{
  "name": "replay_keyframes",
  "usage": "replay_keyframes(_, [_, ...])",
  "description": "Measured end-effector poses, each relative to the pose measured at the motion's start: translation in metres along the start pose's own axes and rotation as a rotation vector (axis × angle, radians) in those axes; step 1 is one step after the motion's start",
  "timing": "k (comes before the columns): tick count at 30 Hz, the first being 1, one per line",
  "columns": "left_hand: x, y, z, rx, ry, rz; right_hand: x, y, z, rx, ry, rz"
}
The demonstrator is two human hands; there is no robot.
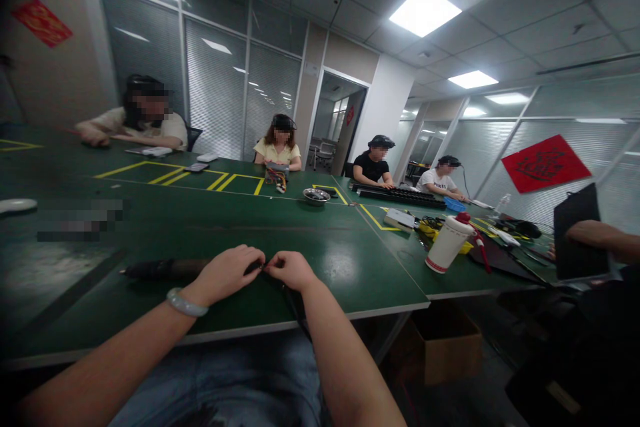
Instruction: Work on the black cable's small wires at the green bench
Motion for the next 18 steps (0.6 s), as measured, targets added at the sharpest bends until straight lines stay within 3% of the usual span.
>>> replay_keyframes(6, [0.0008, -0.0006, -0.0006, -0.014, 0.018, -0.054, 0.0020, -0.0008, -0.0006, -0.008, 0.019, 0.009])
replay_keyframes(18, [-0.0033, -0.0011, -0.0029, -0.007, 0.022, -0.007, -0.0009, 0.0000, 0.0007, -0.024, 0.000, -0.012])
Point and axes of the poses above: each hand's wrist, its own y-axis towards the middle knuckle, its own z-axis out of the palm, x = y × z, the point moved 3 cm from there along y, towards the middle knuckle, and after that the axes turned 9 degrees about -z, right-handed, at the moved point
